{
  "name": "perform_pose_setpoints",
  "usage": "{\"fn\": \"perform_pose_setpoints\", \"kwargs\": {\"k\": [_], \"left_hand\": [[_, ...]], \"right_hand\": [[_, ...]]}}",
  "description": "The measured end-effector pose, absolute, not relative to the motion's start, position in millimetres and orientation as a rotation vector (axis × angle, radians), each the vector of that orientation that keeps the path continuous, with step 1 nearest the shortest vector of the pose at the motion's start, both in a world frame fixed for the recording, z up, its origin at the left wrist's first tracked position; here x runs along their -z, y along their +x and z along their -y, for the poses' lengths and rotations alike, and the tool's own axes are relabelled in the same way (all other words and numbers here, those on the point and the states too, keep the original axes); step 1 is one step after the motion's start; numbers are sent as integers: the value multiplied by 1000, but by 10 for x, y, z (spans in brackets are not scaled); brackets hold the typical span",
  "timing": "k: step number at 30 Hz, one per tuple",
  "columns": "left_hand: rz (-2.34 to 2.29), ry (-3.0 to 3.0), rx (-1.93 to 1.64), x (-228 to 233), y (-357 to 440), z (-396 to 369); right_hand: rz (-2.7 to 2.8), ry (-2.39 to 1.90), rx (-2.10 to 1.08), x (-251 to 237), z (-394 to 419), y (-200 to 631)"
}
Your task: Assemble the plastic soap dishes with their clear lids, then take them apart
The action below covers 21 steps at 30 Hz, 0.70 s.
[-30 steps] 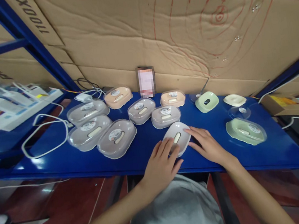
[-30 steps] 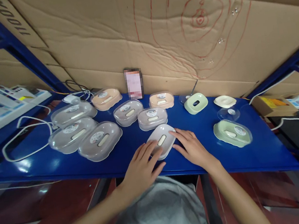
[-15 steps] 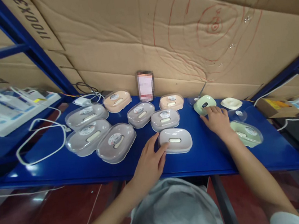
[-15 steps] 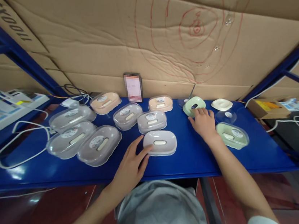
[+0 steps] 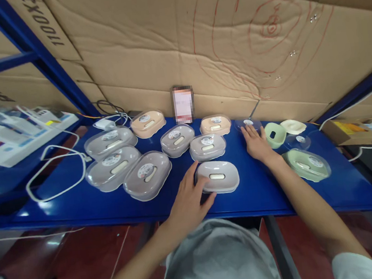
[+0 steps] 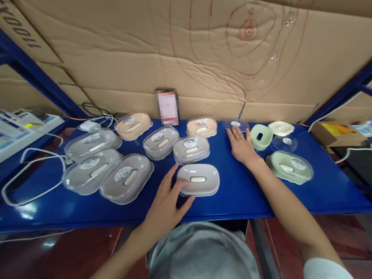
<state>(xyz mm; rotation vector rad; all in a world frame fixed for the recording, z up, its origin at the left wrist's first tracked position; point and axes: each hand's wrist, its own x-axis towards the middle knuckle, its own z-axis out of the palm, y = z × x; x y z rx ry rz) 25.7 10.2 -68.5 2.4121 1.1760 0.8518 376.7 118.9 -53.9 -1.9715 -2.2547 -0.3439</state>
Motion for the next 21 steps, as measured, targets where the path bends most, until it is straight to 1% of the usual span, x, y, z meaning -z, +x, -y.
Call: {"fn": "perform_pose_setpoints", "kwargs": {"k": [3,7,12,16,19,21], "left_hand": [[-1156,2381,-822,691,233,-108],[-1087,2374,-782,666,215,-130],[-1007,2336,-787,627,204,-159],[-1059,2283,-775,649,197,-166],[-1074,2266,-765,665,194,-163],[-1070,2263,-758,667,191,-161]], "right_hand": [[2314,-1895,276,544,-1059,3698],[2334,-1790,147,502,-632,3693],[2093,-1857,-35,545,-123,3685],[1873,-1712,-86,548,227,3410],[2067,-1550,-97,516,414,3054],[2202,-1482,-45,495,460,2845]]}}
